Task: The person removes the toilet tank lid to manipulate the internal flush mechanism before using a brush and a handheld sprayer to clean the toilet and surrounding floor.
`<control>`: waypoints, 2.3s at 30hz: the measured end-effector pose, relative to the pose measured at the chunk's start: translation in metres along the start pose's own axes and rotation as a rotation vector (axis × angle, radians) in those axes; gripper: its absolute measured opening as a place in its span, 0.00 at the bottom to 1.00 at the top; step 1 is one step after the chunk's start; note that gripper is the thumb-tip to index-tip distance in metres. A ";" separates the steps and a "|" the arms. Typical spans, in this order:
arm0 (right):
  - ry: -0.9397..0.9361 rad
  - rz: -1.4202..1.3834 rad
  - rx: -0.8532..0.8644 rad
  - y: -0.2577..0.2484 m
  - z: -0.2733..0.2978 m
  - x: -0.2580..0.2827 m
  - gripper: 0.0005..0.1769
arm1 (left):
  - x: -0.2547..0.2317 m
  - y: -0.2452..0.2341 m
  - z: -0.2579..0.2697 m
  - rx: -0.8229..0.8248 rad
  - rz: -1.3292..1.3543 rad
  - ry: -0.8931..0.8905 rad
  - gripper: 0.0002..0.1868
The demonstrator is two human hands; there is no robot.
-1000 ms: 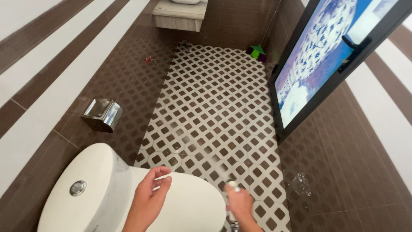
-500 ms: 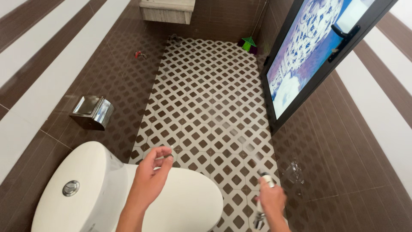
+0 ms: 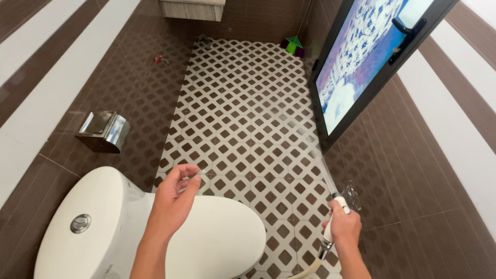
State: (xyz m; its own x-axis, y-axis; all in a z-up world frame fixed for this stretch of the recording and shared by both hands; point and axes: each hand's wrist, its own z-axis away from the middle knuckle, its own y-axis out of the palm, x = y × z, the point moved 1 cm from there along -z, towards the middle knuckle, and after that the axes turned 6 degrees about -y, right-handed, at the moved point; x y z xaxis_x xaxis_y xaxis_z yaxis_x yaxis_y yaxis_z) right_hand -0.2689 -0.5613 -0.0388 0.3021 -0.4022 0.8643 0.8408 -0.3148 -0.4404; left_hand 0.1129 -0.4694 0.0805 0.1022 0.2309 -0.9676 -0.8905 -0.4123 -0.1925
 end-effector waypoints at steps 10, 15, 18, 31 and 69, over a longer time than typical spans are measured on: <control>0.017 -0.035 -0.121 -0.013 -0.007 0.016 0.21 | -0.001 -0.004 0.000 -0.027 0.024 0.001 0.17; -0.066 -0.057 0.068 0.007 -0.004 0.009 0.20 | 0.012 -0.003 -0.014 -0.017 0.134 0.029 0.15; -0.078 -0.100 0.043 0.006 -0.012 0.013 0.21 | 0.009 -0.007 -0.030 -0.001 0.214 0.086 0.14; -0.066 -0.098 0.151 0.030 0.003 0.055 0.20 | -0.053 0.004 -0.034 -0.085 0.317 0.068 0.15; 0.017 0.001 0.047 0.023 -0.017 0.055 0.20 | -0.046 0.011 -0.010 -0.062 0.283 -0.028 0.15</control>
State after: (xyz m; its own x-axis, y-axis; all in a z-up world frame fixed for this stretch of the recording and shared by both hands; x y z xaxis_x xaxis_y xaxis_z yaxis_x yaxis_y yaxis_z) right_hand -0.2411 -0.6054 -0.0057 0.2957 -0.4176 0.8591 0.8605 -0.2741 -0.4294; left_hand 0.1030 -0.4935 0.1211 -0.1595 0.1223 -0.9796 -0.8530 -0.5166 0.0744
